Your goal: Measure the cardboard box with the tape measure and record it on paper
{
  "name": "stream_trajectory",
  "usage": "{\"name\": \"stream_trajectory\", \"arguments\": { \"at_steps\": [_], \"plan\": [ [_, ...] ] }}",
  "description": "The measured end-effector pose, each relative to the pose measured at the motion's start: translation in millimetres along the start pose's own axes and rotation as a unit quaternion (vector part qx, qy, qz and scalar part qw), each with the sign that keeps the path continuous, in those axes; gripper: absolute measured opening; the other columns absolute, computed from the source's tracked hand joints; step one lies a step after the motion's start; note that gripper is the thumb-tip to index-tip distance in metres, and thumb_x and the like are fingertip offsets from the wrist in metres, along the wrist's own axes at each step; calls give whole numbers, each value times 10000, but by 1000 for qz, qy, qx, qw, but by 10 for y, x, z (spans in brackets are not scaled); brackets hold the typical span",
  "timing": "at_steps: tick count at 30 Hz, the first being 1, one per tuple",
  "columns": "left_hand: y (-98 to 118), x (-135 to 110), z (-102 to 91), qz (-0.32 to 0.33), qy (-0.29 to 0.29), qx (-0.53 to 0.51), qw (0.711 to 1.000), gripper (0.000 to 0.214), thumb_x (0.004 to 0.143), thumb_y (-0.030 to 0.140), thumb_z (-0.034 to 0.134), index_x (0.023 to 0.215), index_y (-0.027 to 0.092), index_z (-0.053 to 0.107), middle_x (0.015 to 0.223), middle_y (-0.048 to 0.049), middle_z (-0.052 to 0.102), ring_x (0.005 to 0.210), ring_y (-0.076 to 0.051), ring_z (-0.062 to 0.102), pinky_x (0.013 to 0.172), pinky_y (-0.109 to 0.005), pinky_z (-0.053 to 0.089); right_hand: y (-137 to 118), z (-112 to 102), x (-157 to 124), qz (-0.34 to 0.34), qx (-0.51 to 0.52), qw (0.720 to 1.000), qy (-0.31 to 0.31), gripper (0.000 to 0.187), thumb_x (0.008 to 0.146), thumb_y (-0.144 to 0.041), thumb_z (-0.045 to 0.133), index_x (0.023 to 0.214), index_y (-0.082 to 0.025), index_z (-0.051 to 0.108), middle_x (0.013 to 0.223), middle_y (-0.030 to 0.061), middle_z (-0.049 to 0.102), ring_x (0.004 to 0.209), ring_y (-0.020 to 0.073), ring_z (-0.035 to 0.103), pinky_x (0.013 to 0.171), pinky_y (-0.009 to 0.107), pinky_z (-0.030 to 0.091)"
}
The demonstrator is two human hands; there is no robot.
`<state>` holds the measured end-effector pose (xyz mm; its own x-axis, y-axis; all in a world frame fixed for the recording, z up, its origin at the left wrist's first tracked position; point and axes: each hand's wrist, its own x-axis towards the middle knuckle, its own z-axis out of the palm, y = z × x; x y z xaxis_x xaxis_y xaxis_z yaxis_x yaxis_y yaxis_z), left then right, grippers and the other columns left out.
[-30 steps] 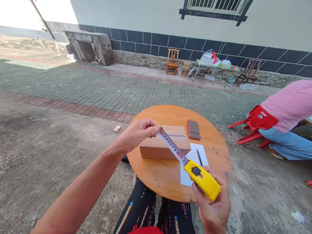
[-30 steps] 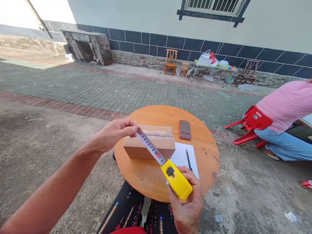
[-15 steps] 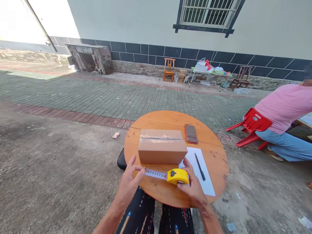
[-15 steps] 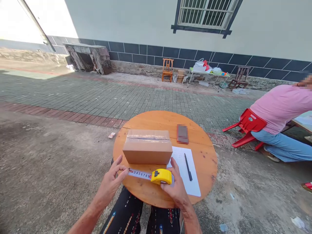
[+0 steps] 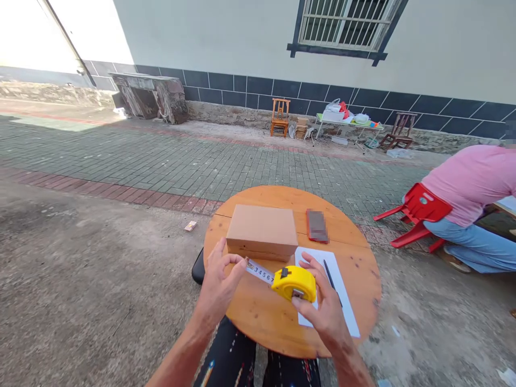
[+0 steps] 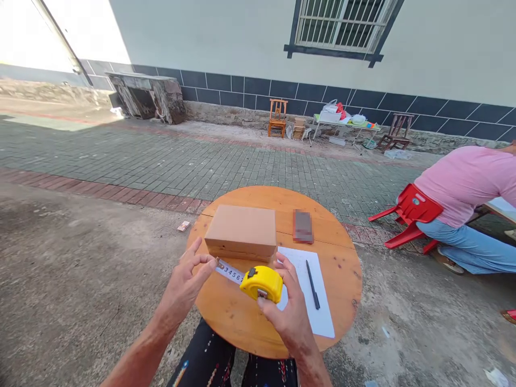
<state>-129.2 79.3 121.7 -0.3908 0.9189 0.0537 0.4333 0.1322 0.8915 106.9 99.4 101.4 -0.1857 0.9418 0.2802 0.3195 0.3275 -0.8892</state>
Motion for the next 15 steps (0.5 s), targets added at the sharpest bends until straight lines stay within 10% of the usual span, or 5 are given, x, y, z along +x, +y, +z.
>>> {"name": "stream_trajectory", "arguments": {
  "at_steps": [6, 15],
  "plan": [
    [121, 329, -148, 56, -107, 36, 992, 292, 805, 483, 521, 761, 234, 667, 1548, -118, 383, 1483, -265, 223, 1177, -451, 191, -88, 284, -222, -16, -22, 998, 52, 324, 779, -266, 673, 1090, -213, 601, 1083, 77, 688, 956, 229, 683, 828, 334, 563],
    [598, 1649, -51, 149, -226, 161, 949, 257, 839, 363, 536, 640, 201, 547, 976, -74, 708, 1245, -297, 535, 940, -343, 431, -52, 694, -13, -171, -171, 946, 218, 321, 773, -314, 704, 1019, -200, 532, 1084, 129, 629, 970, 262, 667, 693, 328, 563]
  ]
}}
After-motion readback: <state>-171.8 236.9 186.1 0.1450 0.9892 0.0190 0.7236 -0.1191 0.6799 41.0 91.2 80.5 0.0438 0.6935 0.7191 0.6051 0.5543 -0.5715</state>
